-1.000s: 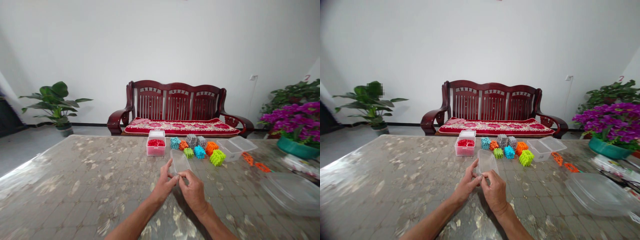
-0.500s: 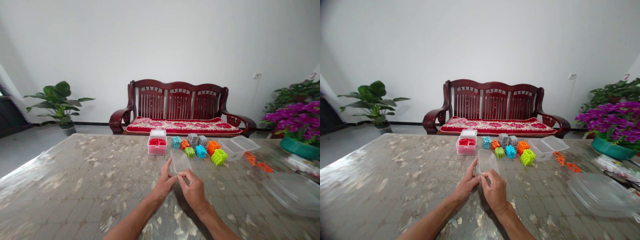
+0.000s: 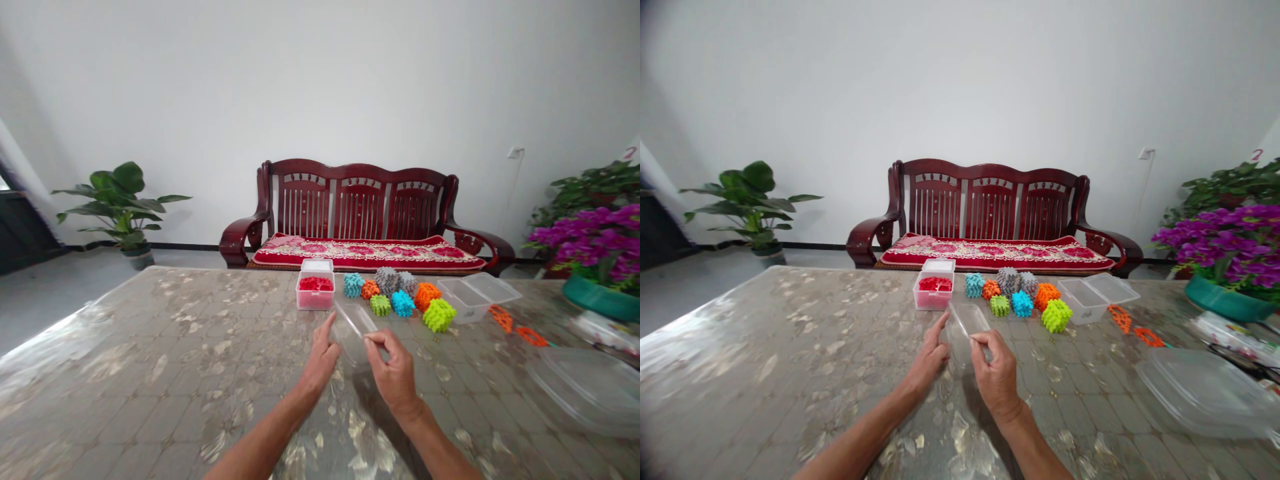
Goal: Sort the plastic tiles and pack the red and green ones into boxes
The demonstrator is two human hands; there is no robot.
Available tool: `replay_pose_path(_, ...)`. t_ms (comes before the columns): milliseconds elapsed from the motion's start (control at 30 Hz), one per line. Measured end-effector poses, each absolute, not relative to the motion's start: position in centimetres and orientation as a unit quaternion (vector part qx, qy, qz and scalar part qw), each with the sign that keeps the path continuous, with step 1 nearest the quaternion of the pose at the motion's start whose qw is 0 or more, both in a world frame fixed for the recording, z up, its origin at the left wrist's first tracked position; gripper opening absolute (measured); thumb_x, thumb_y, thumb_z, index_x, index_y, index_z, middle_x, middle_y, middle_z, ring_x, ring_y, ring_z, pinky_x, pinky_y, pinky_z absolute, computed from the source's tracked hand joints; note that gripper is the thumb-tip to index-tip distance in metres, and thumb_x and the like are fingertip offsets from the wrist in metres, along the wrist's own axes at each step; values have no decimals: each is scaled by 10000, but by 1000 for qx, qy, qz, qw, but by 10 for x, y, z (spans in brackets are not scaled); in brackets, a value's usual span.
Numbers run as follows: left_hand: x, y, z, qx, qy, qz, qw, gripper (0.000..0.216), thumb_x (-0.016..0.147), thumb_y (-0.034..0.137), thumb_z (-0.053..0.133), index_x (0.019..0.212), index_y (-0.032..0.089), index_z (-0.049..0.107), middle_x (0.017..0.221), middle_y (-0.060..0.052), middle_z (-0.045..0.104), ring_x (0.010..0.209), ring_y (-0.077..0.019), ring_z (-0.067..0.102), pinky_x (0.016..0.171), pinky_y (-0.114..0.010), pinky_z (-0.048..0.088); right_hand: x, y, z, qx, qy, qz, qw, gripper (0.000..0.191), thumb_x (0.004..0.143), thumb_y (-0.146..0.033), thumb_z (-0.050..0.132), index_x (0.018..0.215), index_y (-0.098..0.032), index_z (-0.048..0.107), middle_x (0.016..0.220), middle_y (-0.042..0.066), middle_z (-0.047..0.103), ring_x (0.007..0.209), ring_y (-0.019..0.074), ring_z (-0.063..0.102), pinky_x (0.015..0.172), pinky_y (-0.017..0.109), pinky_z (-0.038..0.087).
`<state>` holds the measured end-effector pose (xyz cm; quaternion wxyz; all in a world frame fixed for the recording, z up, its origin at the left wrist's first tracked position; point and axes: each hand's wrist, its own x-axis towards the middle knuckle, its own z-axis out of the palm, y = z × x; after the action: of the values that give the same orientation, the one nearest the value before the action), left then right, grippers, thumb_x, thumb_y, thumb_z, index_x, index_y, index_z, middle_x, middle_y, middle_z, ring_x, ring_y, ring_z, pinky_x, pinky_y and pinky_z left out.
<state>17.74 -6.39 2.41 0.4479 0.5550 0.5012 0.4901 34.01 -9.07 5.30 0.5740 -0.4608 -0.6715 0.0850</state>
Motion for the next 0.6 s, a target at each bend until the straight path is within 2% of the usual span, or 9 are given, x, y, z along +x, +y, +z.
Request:
replay_pose_path(67, 175, -54, 30, 554, 523, 491, 424, 650, 739, 253, 549, 1383, 176, 502, 1339, -145, 515, 1193, -264, 509, 1062, -414, 375, 346, -88, 50, -470, -643, 96, 597, 161, 919, -311, 535, 859, -206, 641, 787, 16, 666, 754, 152, 636, 708, 248, 519)
replay_pose_path(200, 176, -32, 40, 514, 538, 491, 454, 673, 739, 284, 606, 1388, 173, 465, 1416, -148, 485, 1256, -275, 492, 1055, -400, 387, 352, -87, 44, -472, -623, 104, 614, 170, 935, -334, 522, 900, -207, 629, 824, 27, 670, 787, 155, 642, 728, 258, 525)
replay_pose_path(333, 179, -21, 37, 502, 523, 466, 508, 627, 697, 151, 551, 1322, 147, 505, 1256, -153, 632, 1078, -233, 618, 890, -343, 483, 356, -86, 43, -472, -613, 119, 622, 197, 943, -357, 506, 963, -204, 627, 917, 69, 710, 875, 182, 669, 803, 313, 544)
replay_pose_path(433, 179, -22, 29, 489, 547, 462, 499, 540, 669, 118, 509, 1204, 144, 569, 1155, -142, 681, 971, -214, 649, 772, -307, 495, 366, -77, 47, -480, -543, 141, 674, 231, 932, -418, 507, 950, -202, 586, 948, 99, 719, 882, 208, 692, 822, 367, 565)
replay_pose_path(533, 175, -28, 24, 482, 563, 475, 474, 481, 695, 137, 478, 1162, 170, 588, 1117, -107, 697, 974, -210, 643, 771, -305, 489, 383, -65, 53, -477, -452, 199, 727, 284, 891, -486, 534, 944, -207, 530, 915, 107, 723, 773, 214, 708, 746, 385, 595)
replay_pose_path(600, 171, -32, 23, 479, 570, 486, 457, 441, 731, 176, 470, 1154, 182, 595, 1136, -95, 693, 1017, -218, 631, 816, -323, 487, 398, -58, 54, -491, -411, 237, 730, 336, 849, -501, 566, 995, -201, 527, 884, 95, 727, 690, 207, 701, 665, 372, 600)
